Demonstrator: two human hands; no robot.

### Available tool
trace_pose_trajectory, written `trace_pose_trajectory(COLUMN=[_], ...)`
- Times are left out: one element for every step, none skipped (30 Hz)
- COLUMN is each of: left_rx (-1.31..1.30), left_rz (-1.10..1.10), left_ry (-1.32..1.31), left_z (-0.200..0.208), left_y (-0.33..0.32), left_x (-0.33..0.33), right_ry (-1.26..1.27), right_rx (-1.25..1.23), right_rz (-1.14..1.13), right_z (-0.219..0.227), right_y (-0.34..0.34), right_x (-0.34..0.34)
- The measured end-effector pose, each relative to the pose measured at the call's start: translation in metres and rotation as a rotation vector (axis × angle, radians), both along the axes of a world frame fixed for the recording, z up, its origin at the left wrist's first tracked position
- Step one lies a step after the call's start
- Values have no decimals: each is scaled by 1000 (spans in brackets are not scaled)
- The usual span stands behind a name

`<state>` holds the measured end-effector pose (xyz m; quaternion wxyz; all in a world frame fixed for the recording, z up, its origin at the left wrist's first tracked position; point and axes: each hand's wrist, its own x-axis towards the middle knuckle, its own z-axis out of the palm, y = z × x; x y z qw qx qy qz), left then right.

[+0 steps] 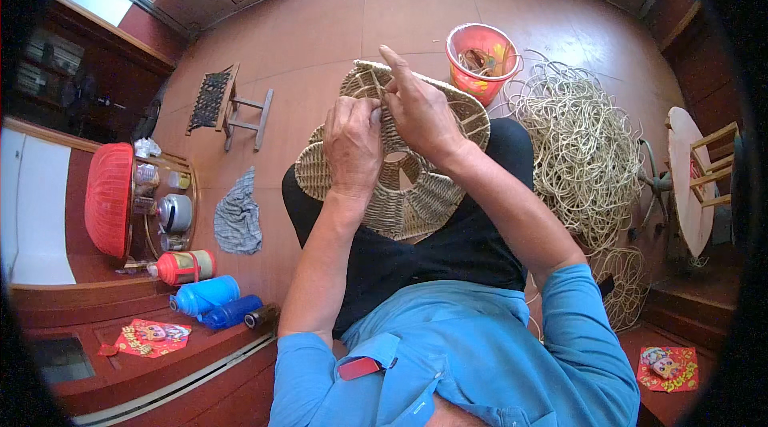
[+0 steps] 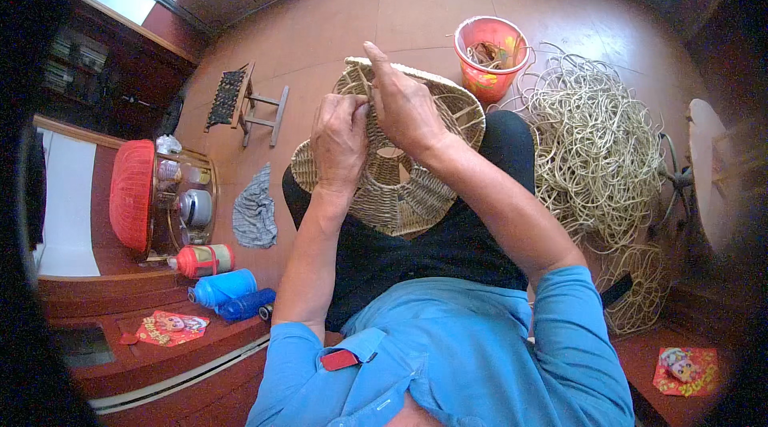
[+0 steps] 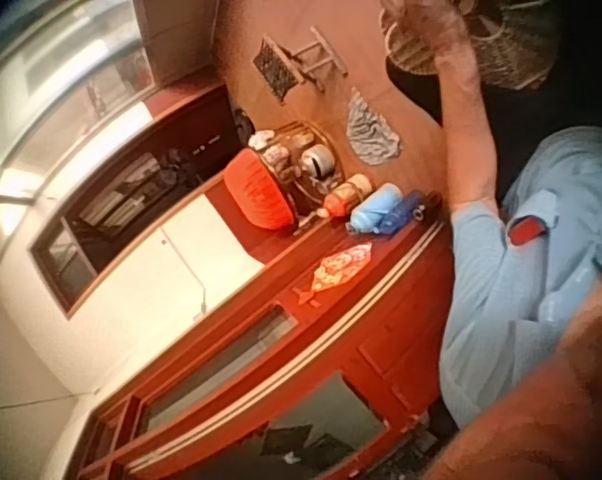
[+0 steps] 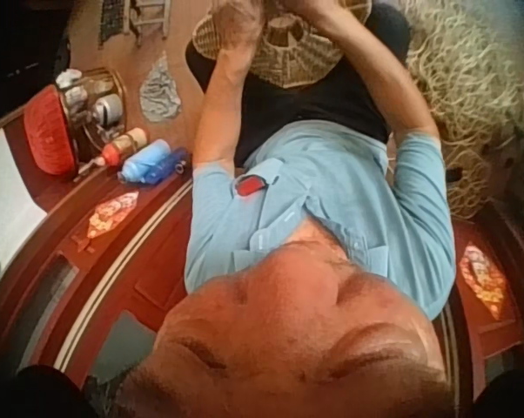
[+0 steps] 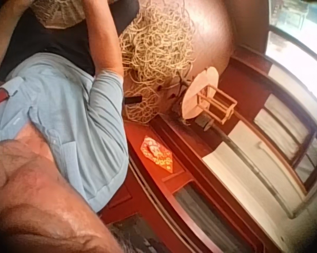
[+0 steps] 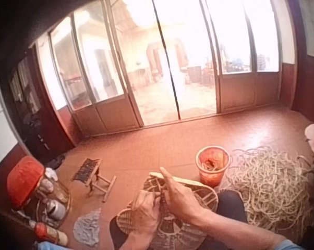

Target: The recorder is weaving a large flower-like object from straw or similar plant fibers.

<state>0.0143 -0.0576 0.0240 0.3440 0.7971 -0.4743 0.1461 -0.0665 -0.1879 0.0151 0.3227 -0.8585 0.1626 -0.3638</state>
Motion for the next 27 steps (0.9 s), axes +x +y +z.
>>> trace_pose_trajectory(left_rx=[-5,-24,-41,-44,-77,-107,-110,-99,-91,-96,-98,-99,-106,-99,-89,-94,-39,17,14,35,56,52,77,100,95,102,108], left_rz=[0,17,34,32,-5,-37,-35,-76,-119,-121,-157,-191,-190,-186,-184,-181,-155,-135,-136,-114,-90,-90,-67,-45,-43,-47,-53], left_ry=[2,-38,-78,-75,-100,-128,-125,-121,-116,-113,-135,-155,-151,-150,-148,-142,-124,-107,-104,-53,-1,2,33,64,67,74,81], left_z=[0,-1,0,0,1,2,2,2,2,2,2,0,-2,-5,-7,-6,-5,-3,-1,2,4,7,9,11,11,11,12], left_y=[0,0,-1,-2,-4,-4,-4,-6,-9,-11,-13,-15,-18,-21,-24,-26,-28,-31,-33,-35,-36,-38,-39,-41,-42,-45,-46], left_x=[-2,-3,-5,-7,-9,-9,-7,-4,-2,-2,-3,-2,-2,-2,-4,-5,-5,-6,-6,-8,-8,-9,-9,-9,-8,-8,-9], right_ry=[2,-48,-97,-219,-216,-284,-350,-382,-380,-373,-365,-387,-408,-407,-407,-410,-412,-442,-471,-529,-587,-630,-673,-693,-713,-708,-742], right_rx=[-5,164,334,496,493,778,1064,1210,1206,1339,1472,1542,1596,1532,1470,1402,1333,1318,1304,1305,1307,1294,1282,1295,1309,1305,1311], right_rz=[0,3,5,44,41,132,223,279,276,318,361,385,388,390,388,325,263,217,175,120,67,53,40,4,-29,-27,-83], right_z=[-2,-4,-6,-11,-14,-11,-7,-1,-2,-3,-4,0,1,-2,-5,-1,2,-2,-7,-9,-11,-12,-14,-15,-16,-21,-27], right_y=[2,7,9,8,5,5,4,1,-6,-14,-21,-27,-32,-44,-59,-70,-83,-102,-123,-142,-160,-176,-191,-204,-215,-226,-237], right_x=[-2,-4,-5,-3,-6,-8,-10,-14,-18,-23,-29,-37,-45,-53,-63,-73,-85,-100,-116,-133,-151,-171,-190,-210,-229,-250,-272])
